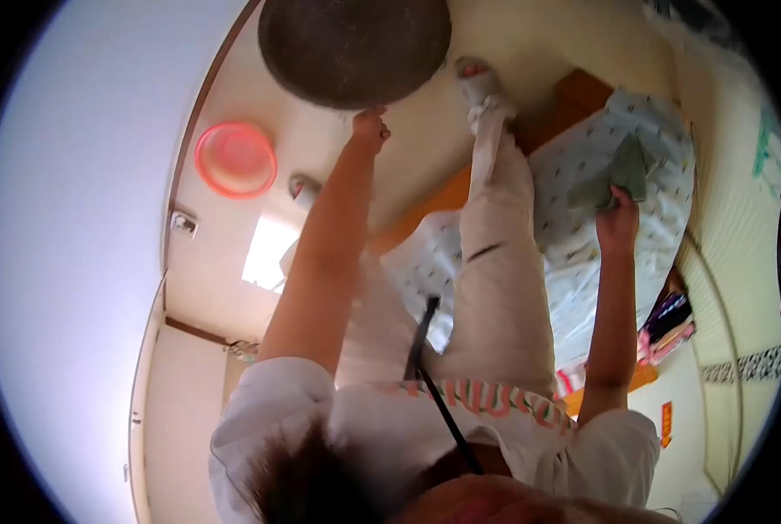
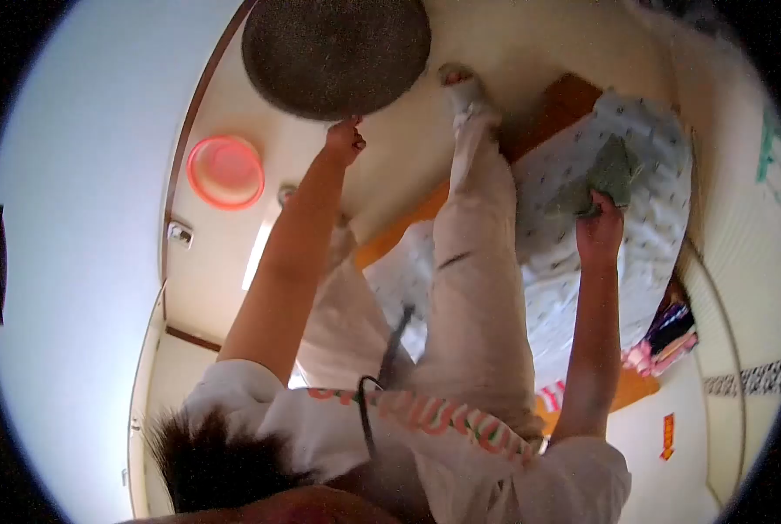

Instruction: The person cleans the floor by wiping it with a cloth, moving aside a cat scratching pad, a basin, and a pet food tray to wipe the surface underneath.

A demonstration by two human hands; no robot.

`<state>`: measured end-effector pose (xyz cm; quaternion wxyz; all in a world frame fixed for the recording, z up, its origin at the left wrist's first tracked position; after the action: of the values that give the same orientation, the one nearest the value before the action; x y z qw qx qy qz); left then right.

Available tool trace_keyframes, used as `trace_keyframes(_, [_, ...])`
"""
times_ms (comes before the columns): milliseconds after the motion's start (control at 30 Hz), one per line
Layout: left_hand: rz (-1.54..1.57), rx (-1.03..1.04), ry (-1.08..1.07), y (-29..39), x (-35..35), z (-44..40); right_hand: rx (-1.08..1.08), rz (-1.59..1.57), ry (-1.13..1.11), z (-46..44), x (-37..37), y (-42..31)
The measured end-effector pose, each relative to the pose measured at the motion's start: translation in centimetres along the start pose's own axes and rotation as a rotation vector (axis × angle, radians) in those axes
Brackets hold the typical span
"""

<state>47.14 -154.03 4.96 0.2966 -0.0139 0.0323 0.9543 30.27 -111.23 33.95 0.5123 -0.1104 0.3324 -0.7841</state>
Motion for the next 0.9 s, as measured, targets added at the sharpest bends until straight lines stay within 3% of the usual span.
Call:
trace_keyframes(33, [-0.040, -0.038, -0.058, -0.8, -3.2, 0.3, 0.072, -0.135, 0.012, 2.7, -0.9, 2.2])
trace_keyframes(67, [-0.160, 0.008, 0.056, 0.2, -5.6, 3.4, 0.058, -0.175, 0.029, 5.1, -1.7, 4.2])
trace_keyframes(167, [-0.218, 0.045, 0.102, 1.2, -17.6, 6.1, 0.078, -0.415, 0.073, 12.2, -3.5, 10.1])
trace_keyframes(300, [-0.364, 0.127, 0.369, 4.9, -34.8, 9.5, 0.218, -0.642, 0.019, 17.3, -3.6, 16.2])
trace_keyframes(367, [-0.418, 0.065, 0.479, 6.1, -42.4, 11.0, 0.143, -0.663, 0.004, 19.6, -2.5, 17.3])
trace_keyframes(433, [-0.517, 0.106, 0.618, 7.4, -46.4, 13.4, 0.155, -0.688, 0.021, 18.0, -2.8, 20.4])
trace_keyframes(533, [-0.478, 0.068, 0.524, 8.0, -49.5, 12.3, 0.131, -0.633, 0.129, 13.8, -0.7, 26.2])
trace_keyframes(567, [-0.483, 0.104, 0.513, 7.9, -48.3, 11.3, 0.127, -0.595, 0.180, 11.9, -0.7, 29.4])
trace_keyframes(600, [-0.502, 0.126, 0.506, 7.8, -46.0, 10.7, -0.243, 0.041, 0.155, 7.1, -2.6, 34.1])
trace_keyframes(667, [-0.491, 0.136, 0.424, 7.7, -41.7, 7.9, -0.321, 0.299, 0.189, 4.3, -3.1, 39.1])
trace_keyframes(733, [-0.465, 0.165, 0.255, 7.1, -34.8, 3.8, 0.172, -0.510, 0.307, 4.6, 3.6, 37.2])
trace_keyframes(833, [-0.513, 0.216, 0.123, 7.4, -26.5, -3.7, 0.343, -0.609, 0.351, 0.8, 5.3, 41.9])
trace_keyframes(867, [-0.511, 0.231, 0.091, 7.2, -22.1, -4.6, 0.220, -0.371, 0.398, -1.3, 4.8, 43.4])
trace_keyframes(900, [-0.810, 0.627, -0.080, 8.5, -19.4, -7.6, 0.084, -0.140, 0.437, -4.2, 4.4, 44.8])
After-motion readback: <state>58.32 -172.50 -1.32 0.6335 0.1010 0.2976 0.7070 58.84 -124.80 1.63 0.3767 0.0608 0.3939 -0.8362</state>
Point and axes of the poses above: each hand's wrist, its own z-axis away from the middle knuckle, its own x-axis out of the palm, y = z × x, the point moved 6 cm from there along -z, towards the middle knuckle, and after that the axes turned 8 degrees about y, right-handed, at the moved point
